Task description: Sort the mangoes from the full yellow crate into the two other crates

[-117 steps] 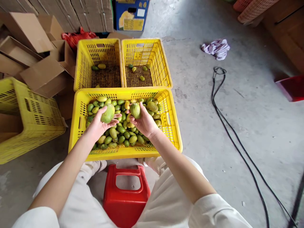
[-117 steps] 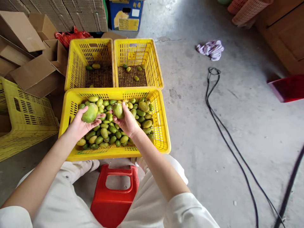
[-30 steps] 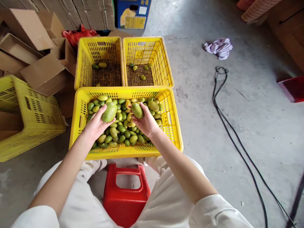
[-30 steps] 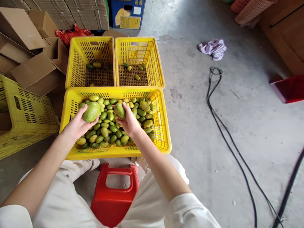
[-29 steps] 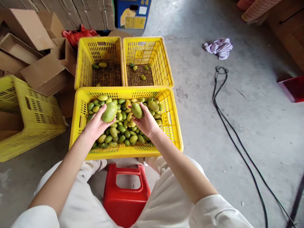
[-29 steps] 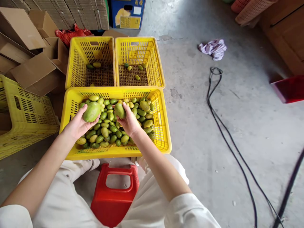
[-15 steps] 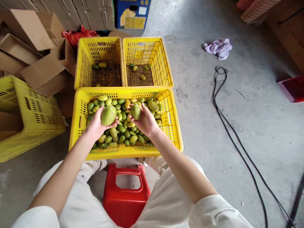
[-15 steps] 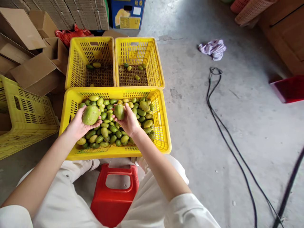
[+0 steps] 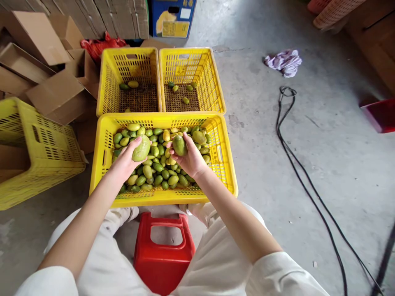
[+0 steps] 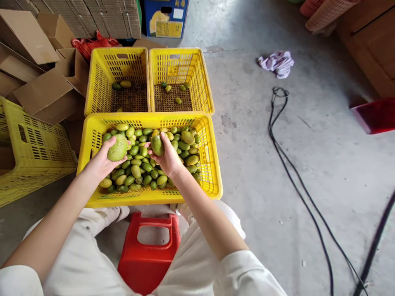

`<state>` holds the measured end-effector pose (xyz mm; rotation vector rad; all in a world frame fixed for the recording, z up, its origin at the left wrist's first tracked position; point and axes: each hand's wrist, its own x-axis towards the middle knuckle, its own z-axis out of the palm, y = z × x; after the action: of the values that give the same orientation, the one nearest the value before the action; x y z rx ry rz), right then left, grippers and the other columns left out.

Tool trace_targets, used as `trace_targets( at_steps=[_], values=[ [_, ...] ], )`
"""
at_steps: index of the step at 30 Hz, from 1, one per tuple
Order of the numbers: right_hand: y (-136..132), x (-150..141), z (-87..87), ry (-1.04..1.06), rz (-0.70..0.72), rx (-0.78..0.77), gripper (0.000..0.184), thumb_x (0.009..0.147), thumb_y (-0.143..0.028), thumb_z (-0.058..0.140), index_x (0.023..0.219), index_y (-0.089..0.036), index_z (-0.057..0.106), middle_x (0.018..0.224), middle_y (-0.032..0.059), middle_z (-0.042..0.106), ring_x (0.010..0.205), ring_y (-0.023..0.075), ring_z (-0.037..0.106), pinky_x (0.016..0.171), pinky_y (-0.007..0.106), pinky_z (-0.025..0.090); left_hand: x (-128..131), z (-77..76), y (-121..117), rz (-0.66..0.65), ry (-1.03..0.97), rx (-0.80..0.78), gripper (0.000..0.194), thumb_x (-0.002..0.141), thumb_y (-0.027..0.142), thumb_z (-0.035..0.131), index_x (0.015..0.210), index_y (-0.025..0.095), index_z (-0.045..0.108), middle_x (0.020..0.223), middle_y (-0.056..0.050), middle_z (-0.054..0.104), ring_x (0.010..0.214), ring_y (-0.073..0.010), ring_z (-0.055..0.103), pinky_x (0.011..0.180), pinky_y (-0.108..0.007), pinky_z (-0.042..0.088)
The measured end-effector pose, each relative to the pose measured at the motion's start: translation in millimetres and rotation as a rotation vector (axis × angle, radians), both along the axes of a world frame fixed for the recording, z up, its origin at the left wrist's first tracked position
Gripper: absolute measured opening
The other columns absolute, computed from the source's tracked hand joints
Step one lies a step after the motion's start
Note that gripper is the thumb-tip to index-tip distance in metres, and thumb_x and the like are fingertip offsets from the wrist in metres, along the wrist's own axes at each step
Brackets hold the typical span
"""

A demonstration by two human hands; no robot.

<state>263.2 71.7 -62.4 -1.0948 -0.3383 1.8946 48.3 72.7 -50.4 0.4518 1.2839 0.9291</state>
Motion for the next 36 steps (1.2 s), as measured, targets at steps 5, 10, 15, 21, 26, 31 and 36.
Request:
trace_targets(
  at_steps=[5, 10, 15, 21, 26, 31, 36],
  values=[
    [1.1, -1.5, -0.7, -0.023, -0.026, -0.009, 0.041, 0.096, -0.065, 0.083, 0.098, -0.026, 0.070, 0.084, -0.0011, 0.065, 0.068, 0.0141, 0.056, 0.053, 0.023, 0.045, -1.9, -4.5, 3.3, -0.048, 0.008, -0.016, 0.038, 0.093, 0.054, 0.081, 0.111, 0.021, 0.080, 0.102, -0.009, 0.085, 0.079, -0.0199, 0.076, 0.064, -0.025, 0.063],
    [1.5, -2.0, 0.8, -0.019, -0.031, -0.070, 0.040, 0.099, -0.064, 0.080, 0.102, -0.025, 0.073, 0.080, -0.0008, 0.068, 0.068, 0.0143, 0.062, 0.056, 0.022, 0.051, 7.6, 0.9, 2.3, -0.021, 0.101, -0.065, 0.033, 0.101, 0.050, 0.072, 0.102, 0.018, 0.079, 0.076, -0.007, 0.077, 0.065, -0.0203, 0.073, 0.057, -0.025, 0.060],
    [-0.2, -1.2, -2.1, -0.167, 0.011, -0.096, 0.048, 0.104, -0.070, 0.069, 0.090, -0.024, 0.073, 0.073, -0.0003, 0.069, 0.070, 0.0134, 0.063, 0.061, 0.020, 0.050, 0.5, -4.0, 6.8, -0.089, 0.031, -0.117, 0.042, 0.109, 0.048, 0.054, 0.098, 0.018, 0.081, 0.075, -0.009, 0.078, 0.060, -0.0197, 0.072, 0.060, -0.029, 0.064],
    [-0.1, -0.2, -7.4, -0.170, 0.018, -0.049, 0.045, 0.090, -0.069, 0.084, 0.090, -0.026, 0.069, 0.079, 0.0006, 0.071, 0.071, 0.0165, 0.061, 0.065, 0.027, 0.052, 0.6, -1.6, 1.6, -0.109, 0.032, -0.034, 0.031, 0.099, 0.050, 0.075, 0.097, 0.019, 0.078, 0.079, -0.007, 0.077, 0.063, -0.0185, 0.073, 0.062, -0.028, 0.064],
    [-1.6, -0.3, -8.7, -0.195, -0.024, 0.017, 0.044, 0.072, -0.047, 0.102, 0.086, -0.026, 0.066, 0.087, -0.0027, 0.069, 0.076, 0.0129, 0.060, 0.071, 0.025, 0.055, 5.3, 8.7, -4.8, -0.127, 0.075, 0.069, 0.032, 0.084, 0.035, 0.094, 0.099, 0.020, 0.070, 0.081, -0.003, 0.076, 0.065, -0.0146, 0.071, 0.064, -0.024, 0.060],
    [-1.7, 0.5, -7.7, -0.163, 0.010, 0.011, 0.038, 0.077, -0.049, 0.097, 0.093, -0.024, 0.072, 0.083, -0.0023, 0.072, 0.073, 0.0126, 0.062, 0.070, 0.025, 0.054, 5.0, 9.0, -1.1, -0.056, -0.017, 0.002, 0.028, 0.086, 0.037, 0.087, 0.102, 0.022, 0.069, 0.086, -0.003, 0.077, 0.067, -0.0159, 0.073, 0.067, -0.027, 0.063],
    [0.2, 2.5, -3.0, -0.156, 0.036, 0.000, 0.037, 0.092, -0.061, 0.082, 0.098, -0.026, 0.074, 0.076, -0.0006, 0.074, 0.072, 0.0163, 0.067, 0.065, 0.025, 0.052, -2.3, -2.5, 0.1, 0.054, -0.073, -0.070, 0.024, 0.087, 0.036, 0.083, 0.101, 0.022, 0.072, 0.104, -0.008, 0.081, 0.104, -0.0229, 0.080, 0.092, -0.033, 0.069]
  ],
)
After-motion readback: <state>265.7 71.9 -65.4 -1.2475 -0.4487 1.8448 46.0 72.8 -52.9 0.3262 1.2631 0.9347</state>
